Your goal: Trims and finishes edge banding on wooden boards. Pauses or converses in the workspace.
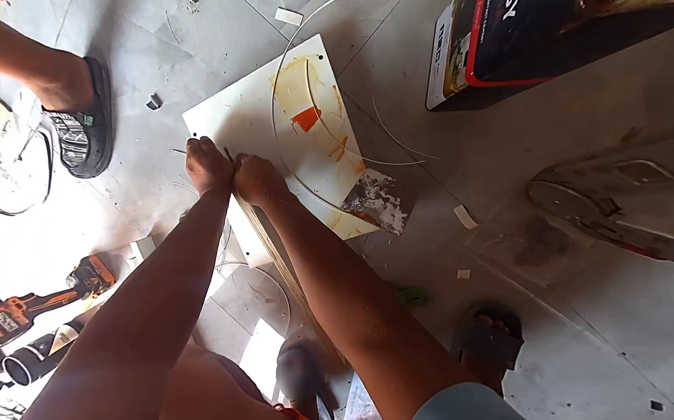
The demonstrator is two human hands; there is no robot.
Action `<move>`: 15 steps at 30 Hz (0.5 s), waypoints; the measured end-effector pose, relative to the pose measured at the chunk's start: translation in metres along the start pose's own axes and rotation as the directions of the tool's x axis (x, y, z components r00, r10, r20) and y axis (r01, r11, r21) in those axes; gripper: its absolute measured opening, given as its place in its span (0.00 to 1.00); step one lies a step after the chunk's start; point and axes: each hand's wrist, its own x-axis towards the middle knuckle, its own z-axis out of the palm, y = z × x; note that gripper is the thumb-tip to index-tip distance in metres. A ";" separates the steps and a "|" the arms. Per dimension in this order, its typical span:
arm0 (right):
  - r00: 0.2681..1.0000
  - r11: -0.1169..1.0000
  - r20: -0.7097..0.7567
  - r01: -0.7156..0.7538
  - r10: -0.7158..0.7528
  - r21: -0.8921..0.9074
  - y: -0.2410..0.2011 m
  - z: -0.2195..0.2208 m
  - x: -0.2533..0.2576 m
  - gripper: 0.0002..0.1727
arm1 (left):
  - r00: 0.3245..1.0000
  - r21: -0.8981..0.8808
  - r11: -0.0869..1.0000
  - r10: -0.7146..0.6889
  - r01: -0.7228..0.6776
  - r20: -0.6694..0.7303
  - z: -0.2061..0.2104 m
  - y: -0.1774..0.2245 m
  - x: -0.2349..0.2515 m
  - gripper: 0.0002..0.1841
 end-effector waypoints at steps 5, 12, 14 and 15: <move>0.999 1.000 0.020 -0.029 0.029 -0.008 -0.004 -0.001 -0.001 0.17 | 1.000 0.007 1.000 -0.001 0.001 -0.017 0.002 -0.001 0.001 0.23; 0.997 0.997 0.037 -0.073 0.074 -0.022 0.000 0.004 -0.013 0.17 | 1.000 -0.017 1.000 0.000 -0.001 -0.026 0.002 -0.001 -0.001 0.22; 0.997 0.997 0.041 -0.067 0.068 -0.027 0.004 0.005 -0.016 0.19 | 1.000 -0.027 1.000 0.000 -0.001 -0.031 0.004 -0.002 0.000 0.22; 0.997 0.997 0.042 -0.067 0.068 -0.032 0.006 0.007 -0.018 0.20 | 1.000 -0.027 1.000 -0.003 0.002 -0.031 0.004 -0.002 0.001 0.22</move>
